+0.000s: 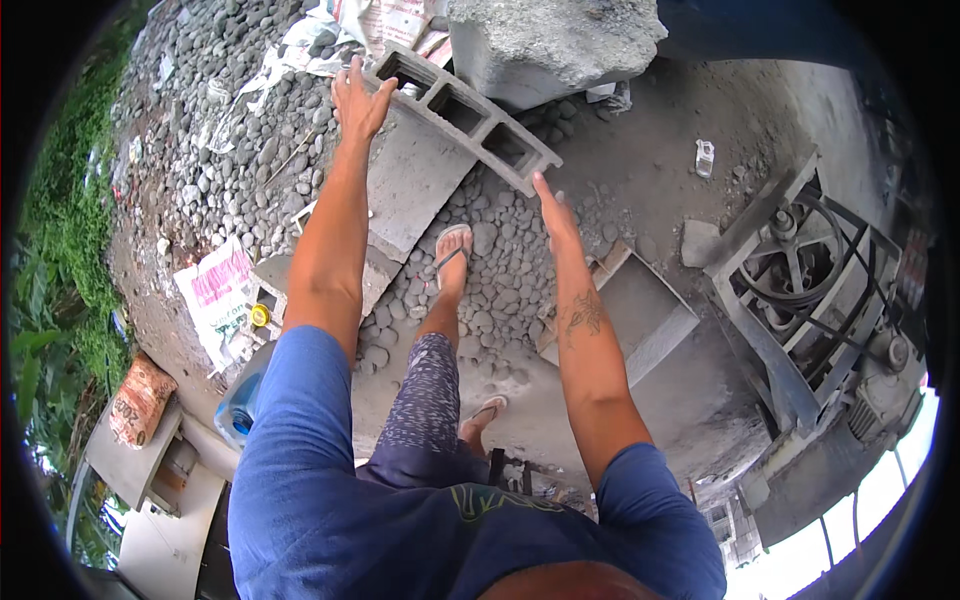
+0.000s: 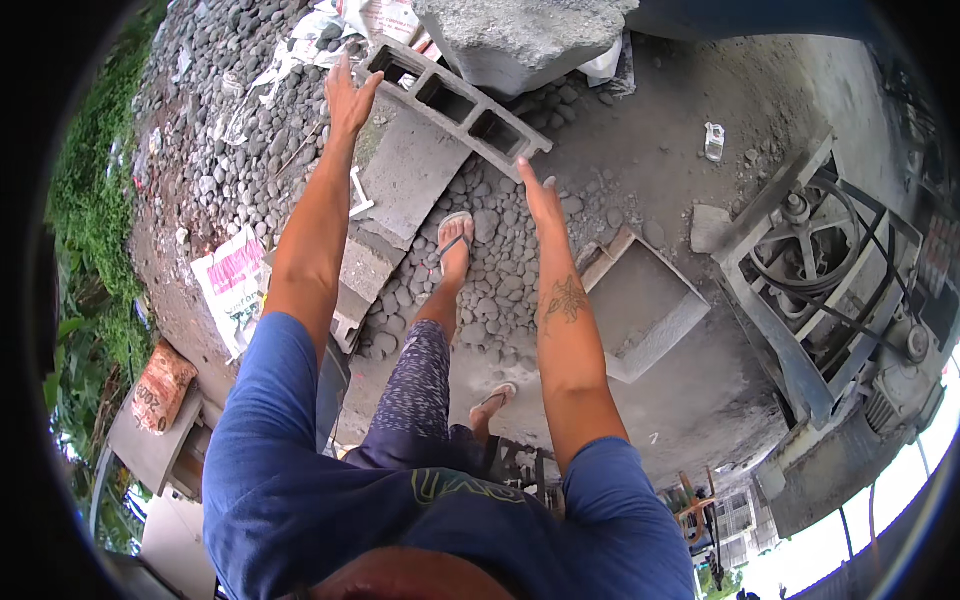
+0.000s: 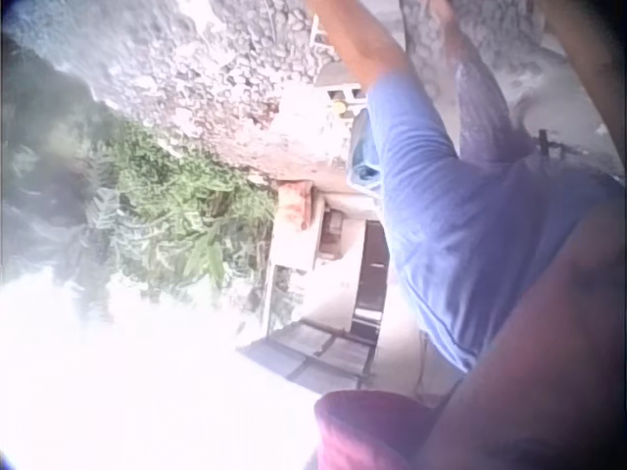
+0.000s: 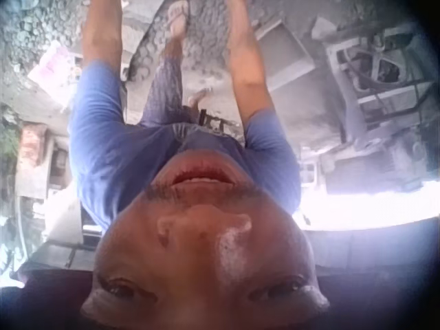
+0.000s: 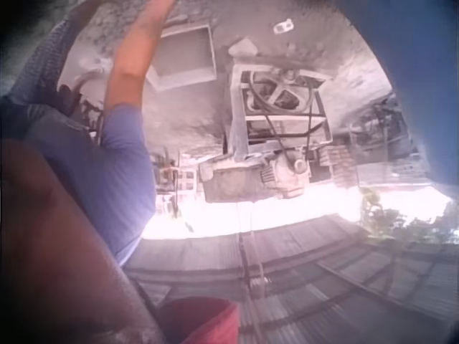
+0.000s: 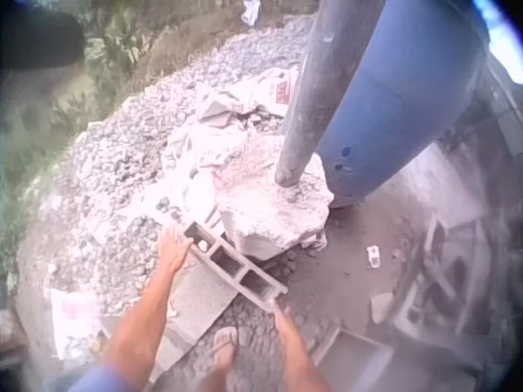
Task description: The person picks up hollow concrete blocks from a large stack and places them onto a separate pile. They handle the blocks one at a time, moving between stacks and walking through the yard to place blocks in different locations.
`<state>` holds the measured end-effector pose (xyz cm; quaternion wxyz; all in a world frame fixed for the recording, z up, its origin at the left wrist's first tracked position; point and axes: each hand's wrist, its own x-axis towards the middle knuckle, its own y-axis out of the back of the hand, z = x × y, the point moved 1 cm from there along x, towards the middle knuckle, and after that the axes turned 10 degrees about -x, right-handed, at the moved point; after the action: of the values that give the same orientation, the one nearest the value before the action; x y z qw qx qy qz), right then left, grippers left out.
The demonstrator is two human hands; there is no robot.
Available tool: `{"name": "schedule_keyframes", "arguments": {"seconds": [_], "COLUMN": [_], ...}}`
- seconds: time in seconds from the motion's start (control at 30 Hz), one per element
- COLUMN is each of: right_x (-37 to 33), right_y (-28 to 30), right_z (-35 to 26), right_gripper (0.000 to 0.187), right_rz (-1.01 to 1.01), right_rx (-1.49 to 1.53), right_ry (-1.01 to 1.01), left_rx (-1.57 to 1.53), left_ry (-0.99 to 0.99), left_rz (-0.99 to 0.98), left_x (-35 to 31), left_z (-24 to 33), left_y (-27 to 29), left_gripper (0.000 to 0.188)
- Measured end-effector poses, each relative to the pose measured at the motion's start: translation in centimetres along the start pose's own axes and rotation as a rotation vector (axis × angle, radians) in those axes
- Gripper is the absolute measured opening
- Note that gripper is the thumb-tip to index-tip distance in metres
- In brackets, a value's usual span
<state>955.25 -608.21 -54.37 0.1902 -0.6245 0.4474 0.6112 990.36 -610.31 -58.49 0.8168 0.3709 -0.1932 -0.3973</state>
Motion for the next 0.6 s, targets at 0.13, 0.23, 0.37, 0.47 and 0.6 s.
{"name": "schedule_keyframes", "arguments": {"seconds": [0.13,0.23,0.37,0.47,0.6], "right_x": [-6.7,-12.3,-21.4,-30.0,-36.8], "right_y": [2.6,5.8,10.2,15.0,21.9], "right_z": [15.1,33.6,52.5,60.8,68.8], "right_gripper": [0.101,0.093,0.081,0.077,0.077], "right_rz": [-0.06,-0.153,-0.061,0.091,0.272], "right_rx": [-0.026,0.056,0.127,0.278,0.489], "right_ry": [0.042,-0.072,-0.127,-0.035,0.186], "left_rx": [0.084,0.292,0.284,0.109,-0.218], "left_ry": [0.077,0.138,0.182,-0.039,-0.489], "left_rz": [-0.128,-0.459,-0.559,-0.466,-0.466], "left_x": [-15.3,-29.6,-43.5,-50.1,-59.7], "left_z": [-1.4,1.3,8.8,19.6,38.6], "left_y": [7.1,10.4,13.2,12.7,8.8], "left_gripper": [0.059,0.049,0.045,0.043,0.042]}}
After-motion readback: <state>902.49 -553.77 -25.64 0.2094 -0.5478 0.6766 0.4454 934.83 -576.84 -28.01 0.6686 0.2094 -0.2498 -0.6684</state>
